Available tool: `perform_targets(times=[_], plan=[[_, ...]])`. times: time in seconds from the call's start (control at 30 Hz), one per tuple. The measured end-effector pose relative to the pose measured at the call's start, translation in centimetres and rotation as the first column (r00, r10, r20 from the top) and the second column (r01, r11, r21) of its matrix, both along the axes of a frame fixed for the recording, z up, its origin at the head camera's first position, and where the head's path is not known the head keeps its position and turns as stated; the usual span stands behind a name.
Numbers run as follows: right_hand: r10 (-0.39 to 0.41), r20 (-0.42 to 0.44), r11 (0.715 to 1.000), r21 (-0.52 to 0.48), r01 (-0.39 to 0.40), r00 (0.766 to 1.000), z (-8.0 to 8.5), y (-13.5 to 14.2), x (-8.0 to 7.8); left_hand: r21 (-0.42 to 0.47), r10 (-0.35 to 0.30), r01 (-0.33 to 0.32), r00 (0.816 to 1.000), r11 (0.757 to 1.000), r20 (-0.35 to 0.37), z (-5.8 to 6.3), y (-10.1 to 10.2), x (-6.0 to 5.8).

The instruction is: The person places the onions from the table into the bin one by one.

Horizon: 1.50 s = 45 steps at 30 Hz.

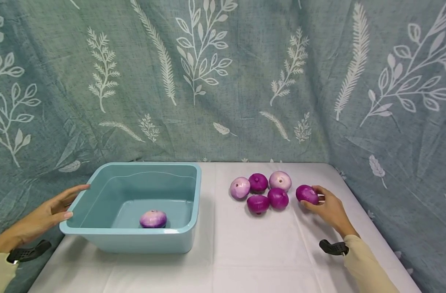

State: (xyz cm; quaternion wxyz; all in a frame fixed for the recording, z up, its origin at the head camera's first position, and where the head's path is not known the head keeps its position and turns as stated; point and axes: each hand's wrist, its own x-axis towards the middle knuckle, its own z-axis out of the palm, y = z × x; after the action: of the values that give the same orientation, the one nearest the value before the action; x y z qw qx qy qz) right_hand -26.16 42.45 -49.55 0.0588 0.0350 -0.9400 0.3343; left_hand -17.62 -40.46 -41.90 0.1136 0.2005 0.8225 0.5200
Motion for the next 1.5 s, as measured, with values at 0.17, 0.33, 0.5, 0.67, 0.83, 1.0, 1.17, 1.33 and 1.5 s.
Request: perform_targets(times=[0.17,0.33,0.5,0.67,0.83,1.0,1.17,1.33,1.5], plan=[[0.011,-0.033,1.000,0.020,-0.010,0.999,0.7,-0.6,0.3,-0.007,0.017,-0.017,1.000,1.000,-0.002,0.0,0.0,0.1],[0.030,-0.075,0.999,0.044,-0.027,0.997,1.7,-1.7,0.4,-0.020,0.029,-0.029,1.000,0.999,-0.008,-0.1,-0.1,0.1],[0.055,-0.115,0.998,0.040,-0.051,0.992,2.5,-2.9,0.5,0.005,0.014,-0.014,1.000,1.000,0.001,-0.2,-0.2,0.0],[0.096,-0.135,0.995,0.023,-0.094,0.986,3.3,-4.5,0.8,0.025,0.022,-0.022,1.000,0.999,0.010,-0.3,-0.2,0.0],[0.121,-0.145,0.993,0.022,-0.119,0.982,3.9,-5.9,0.9,0.011,0.024,-0.024,1.000,1.000,-0.004,-0.4,-0.2,0.1],[0.157,-0.189,0.987,0.011,-0.158,0.969,4.3,-7.1,1.0,0.004,0.010,-0.010,1.000,1.000,-0.010,-0.2,-0.1,0.0],[0.184,-0.209,0.982,-0.004,-0.189,0.960,4.7,-8.2,1.1,0.007,0.005,-0.005,1.000,1.000,-0.008,-0.1,-0.1,-0.1],[0.201,-0.186,0.979,-0.003,-0.205,0.962,5.4,-9.4,1.3,0.025,-0.004,0.004,1.000,1.000,-0.004,-0.1,-0.1,-0.1],[0.230,-0.173,0.971,-0.027,-0.238,0.958,6.1,-10.4,1.7,0.028,-0.010,0.010,1.000,1.000,0.004,-0.1,0.0,-0.2]])
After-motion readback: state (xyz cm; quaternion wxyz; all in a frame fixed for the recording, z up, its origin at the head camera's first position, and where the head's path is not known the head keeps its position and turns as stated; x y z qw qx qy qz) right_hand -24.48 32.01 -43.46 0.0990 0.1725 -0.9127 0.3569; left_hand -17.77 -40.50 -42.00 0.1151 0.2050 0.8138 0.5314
